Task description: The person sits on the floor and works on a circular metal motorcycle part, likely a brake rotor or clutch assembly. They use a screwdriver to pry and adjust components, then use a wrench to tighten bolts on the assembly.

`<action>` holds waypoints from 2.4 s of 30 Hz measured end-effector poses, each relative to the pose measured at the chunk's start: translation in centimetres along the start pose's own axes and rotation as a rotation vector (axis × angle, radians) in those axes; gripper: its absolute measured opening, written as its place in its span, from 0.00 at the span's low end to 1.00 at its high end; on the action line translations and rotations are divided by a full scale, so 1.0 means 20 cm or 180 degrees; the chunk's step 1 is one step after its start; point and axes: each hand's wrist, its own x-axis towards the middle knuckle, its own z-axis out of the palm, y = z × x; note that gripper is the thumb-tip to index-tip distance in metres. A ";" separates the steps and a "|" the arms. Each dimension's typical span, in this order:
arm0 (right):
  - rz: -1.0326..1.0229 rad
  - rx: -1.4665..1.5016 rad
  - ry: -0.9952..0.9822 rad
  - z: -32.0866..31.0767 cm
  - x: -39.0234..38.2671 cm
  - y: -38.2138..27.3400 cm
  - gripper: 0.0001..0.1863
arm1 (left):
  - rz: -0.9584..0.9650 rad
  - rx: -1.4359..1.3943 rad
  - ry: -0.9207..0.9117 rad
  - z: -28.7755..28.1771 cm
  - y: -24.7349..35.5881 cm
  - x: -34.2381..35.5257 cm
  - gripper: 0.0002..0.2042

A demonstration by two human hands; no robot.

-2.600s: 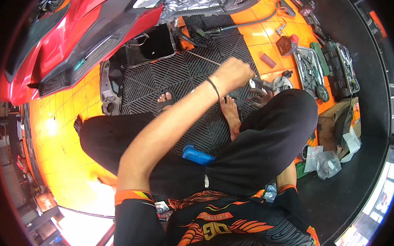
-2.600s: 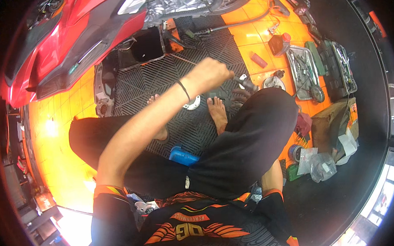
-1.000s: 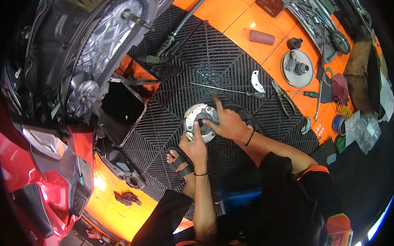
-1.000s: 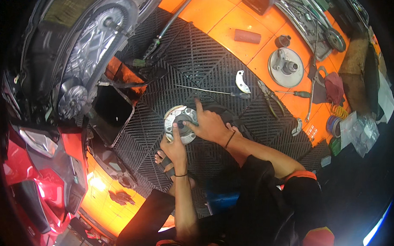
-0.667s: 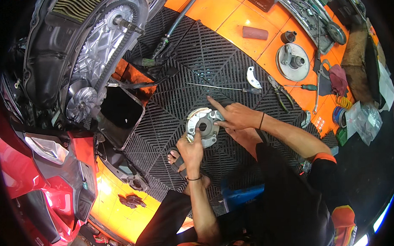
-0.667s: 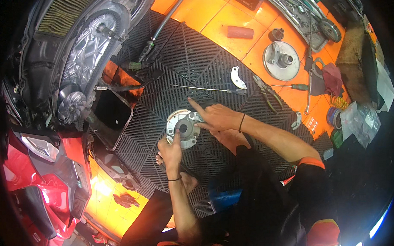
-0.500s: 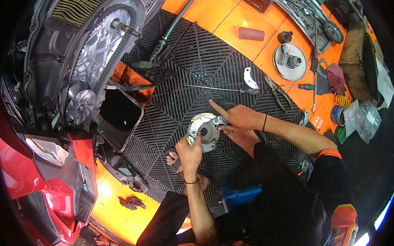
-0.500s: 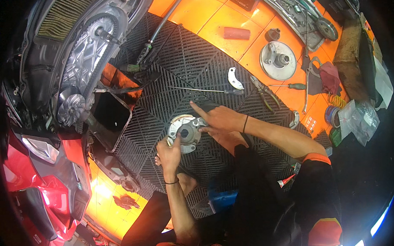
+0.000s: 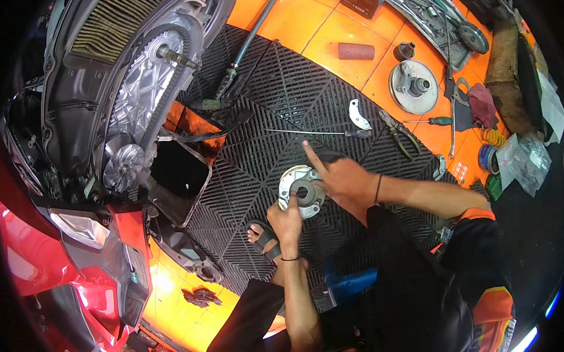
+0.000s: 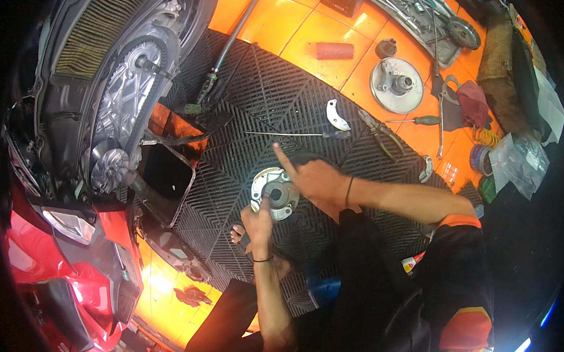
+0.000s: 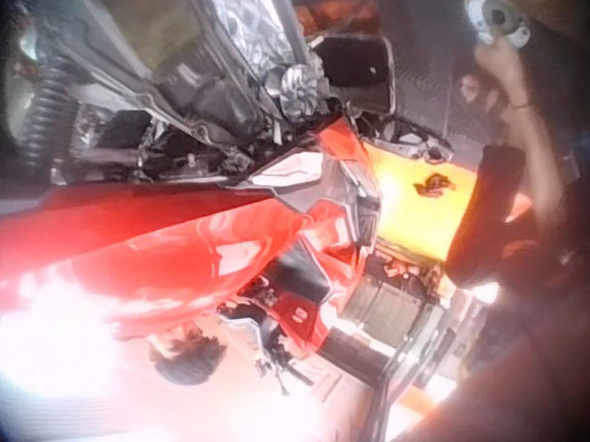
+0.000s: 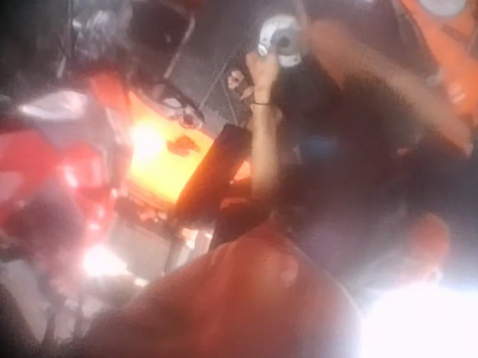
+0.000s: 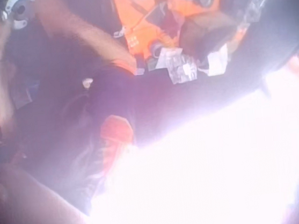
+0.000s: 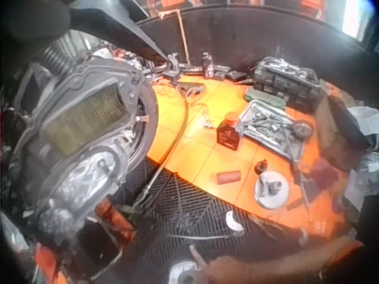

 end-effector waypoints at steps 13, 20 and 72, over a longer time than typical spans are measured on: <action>0.1533 0.2820 0.0915 -0.39 0.06 0.57 0.50 | -0.1322 -0.1330 0.0360 -0.07 -0.69 0.21 0.24; 0.2298 0.0784 0.2140 -0.37 0.37 0.98 0.53 | -0.1471 -0.1189 -0.0026 0.03 -0.63 0.17 0.22; 0.4429 -0.2067 0.3590 -0.61 -2.33 1.55 0.31 | -0.1790 -0.0763 -0.0481 0.15 -0.59 0.09 0.34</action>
